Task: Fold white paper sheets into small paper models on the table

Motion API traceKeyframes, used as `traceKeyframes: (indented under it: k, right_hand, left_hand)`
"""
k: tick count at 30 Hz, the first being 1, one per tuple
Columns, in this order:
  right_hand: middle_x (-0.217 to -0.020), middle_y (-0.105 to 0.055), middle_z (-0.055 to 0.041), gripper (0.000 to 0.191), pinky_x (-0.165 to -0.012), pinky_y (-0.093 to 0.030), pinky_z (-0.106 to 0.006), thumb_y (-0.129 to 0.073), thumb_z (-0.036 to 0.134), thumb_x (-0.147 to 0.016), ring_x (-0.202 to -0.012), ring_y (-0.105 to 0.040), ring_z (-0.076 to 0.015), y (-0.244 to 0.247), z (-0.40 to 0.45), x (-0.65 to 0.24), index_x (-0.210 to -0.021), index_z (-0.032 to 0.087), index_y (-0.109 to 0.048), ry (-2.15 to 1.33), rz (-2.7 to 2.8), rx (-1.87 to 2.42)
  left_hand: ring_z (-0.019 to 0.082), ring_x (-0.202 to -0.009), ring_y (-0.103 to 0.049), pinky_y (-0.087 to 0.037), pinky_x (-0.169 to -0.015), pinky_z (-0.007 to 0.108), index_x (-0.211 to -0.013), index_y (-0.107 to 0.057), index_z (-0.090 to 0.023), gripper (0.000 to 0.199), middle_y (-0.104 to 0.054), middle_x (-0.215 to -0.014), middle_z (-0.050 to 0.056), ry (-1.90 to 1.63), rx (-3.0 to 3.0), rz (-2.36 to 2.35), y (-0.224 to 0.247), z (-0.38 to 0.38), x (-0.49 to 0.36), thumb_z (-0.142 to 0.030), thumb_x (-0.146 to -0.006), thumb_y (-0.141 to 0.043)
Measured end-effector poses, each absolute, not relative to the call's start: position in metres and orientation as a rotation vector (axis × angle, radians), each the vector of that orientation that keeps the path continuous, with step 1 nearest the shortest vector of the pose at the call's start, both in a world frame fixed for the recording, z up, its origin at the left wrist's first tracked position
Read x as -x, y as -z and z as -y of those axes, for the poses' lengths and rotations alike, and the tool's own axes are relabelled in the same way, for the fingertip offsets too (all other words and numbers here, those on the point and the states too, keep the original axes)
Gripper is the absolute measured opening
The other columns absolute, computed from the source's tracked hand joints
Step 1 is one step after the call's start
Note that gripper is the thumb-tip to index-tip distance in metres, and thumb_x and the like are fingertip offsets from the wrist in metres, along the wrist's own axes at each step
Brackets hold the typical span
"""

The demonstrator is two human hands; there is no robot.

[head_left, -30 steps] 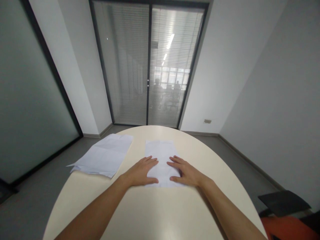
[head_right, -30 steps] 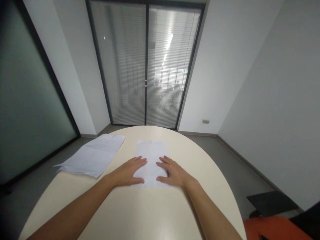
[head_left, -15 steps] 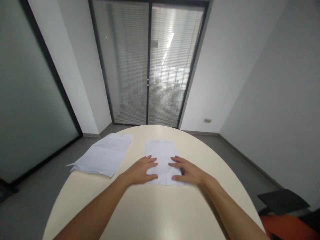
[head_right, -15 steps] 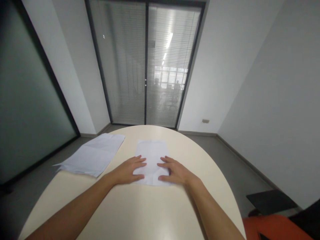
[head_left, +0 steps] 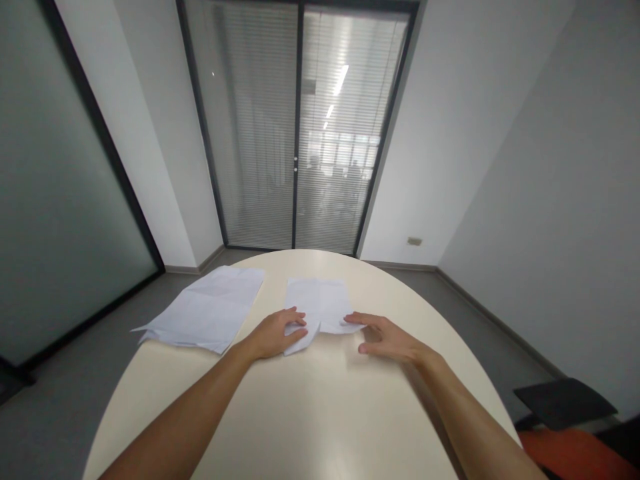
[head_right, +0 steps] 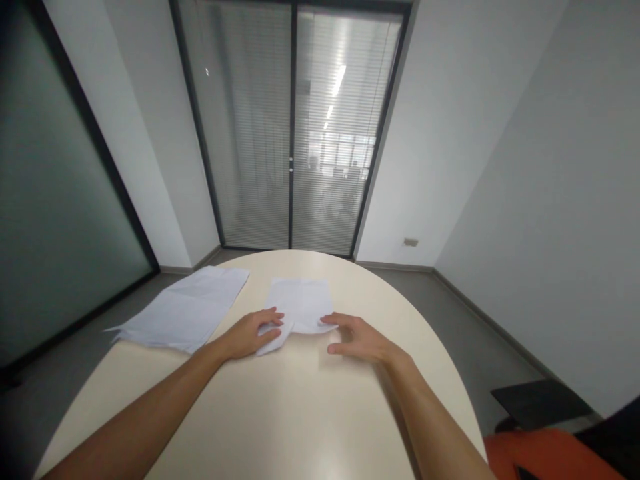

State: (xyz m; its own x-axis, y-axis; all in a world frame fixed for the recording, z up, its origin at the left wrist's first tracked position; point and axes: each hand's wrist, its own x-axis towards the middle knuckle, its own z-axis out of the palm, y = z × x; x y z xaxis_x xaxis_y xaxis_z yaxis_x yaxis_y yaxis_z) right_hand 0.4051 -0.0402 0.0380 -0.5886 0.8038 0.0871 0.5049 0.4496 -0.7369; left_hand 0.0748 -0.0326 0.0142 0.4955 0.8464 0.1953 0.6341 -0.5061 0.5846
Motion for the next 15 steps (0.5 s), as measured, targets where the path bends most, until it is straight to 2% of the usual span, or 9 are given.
traceKeyframes:
  k: [5, 8, 10, 13, 15]
  right_hand:
    - [-0.134, -0.064, -0.0121, 0.045, -0.109, -0.043, -0.048, -0.063, 0.052, -0.089, -0.123, -0.06, -0.0311, -0.032, 0.039, -0.404, -0.121, 0.022, -0.072, -0.82, 2.271, 1.117]
    - [-0.126, -0.07, -0.0092, 0.041, -0.102, -0.048, -0.045, -0.051, 0.051, -0.095, -0.115, -0.064, -0.0299, -0.031, 0.038, -0.406, -0.116, 0.023, -0.074, -0.776, 2.268, 1.099]
    - [-0.121, -0.072, -0.0077, 0.042, -0.097, -0.05, -0.042, -0.046, 0.051, -0.098, -0.108, -0.067, -0.0293, -0.032, 0.037, -0.409, -0.113, 0.023, -0.074, -0.763, 2.242, 1.129]
    - [-0.108, -0.076, -0.0081, 0.044, -0.085, -0.051, -0.039, -0.044, 0.051, -0.098, -0.094, -0.068, -0.0294, -0.032, 0.035, -0.414, -0.103, 0.02, -0.075, -0.686, 2.204, 1.249]
    - [-0.101, -0.077, -0.0082, 0.046, -0.08, -0.05, -0.038, -0.043, 0.053, -0.098, -0.087, -0.068, -0.0288, -0.031, 0.033, -0.417, -0.1, 0.019, -0.074, -0.64, 2.175, 1.317]
  left_hand:
    - [0.029, -0.139, -0.046, -0.034, -0.116, 0.043, -0.111, -0.071, -0.021, 0.035, -0.064, -0.135, 0.009, -0.648, -2.321, -1.163, -0.015, 0.034, -0.07, -0.045, -0.088, -0.06]
    - [0.029, -0.142, -0.041, -0.029, -0.118, 0.045, -0.12, -0.067, -0.022, 0.041, -0.06, -0.141, 0.008, -0.582, -2.356, -1.099, -0.016, 0.033, -0.065, -0.048, -0.09, -0.058]
    - [0.029, -0.14, -0.042, -0.029, -0.117, 0.045, -0.124, -0.064, -0.022, 0.042, -0.06, -0.139, 0.008, -0.592, -2.305, -1.053, -0.016, 0.032, -0.061, -0.048, -0.095, -0.048]
    - [0.027, -0.124, -0.056, -0.037, -0.108, 0.041, -0.121, -0.062, -0.021, 0.048, -0.067, -0.129, 0.009, -0.692, -2.196, -0.978, -0.015, 0.031, -0.057, -0.05, -0.101, -0.03]
    - [0.026, -0.109, -0.061, -0.042, -0.099, 0.038, -0.114, -0.062, -0.022, 0.05, -0.07, -0.118, 0.008, -0.753, -2.155, -0.97, -0.015, 0.031, -0.057, -0.054, -0.101, -0.026]
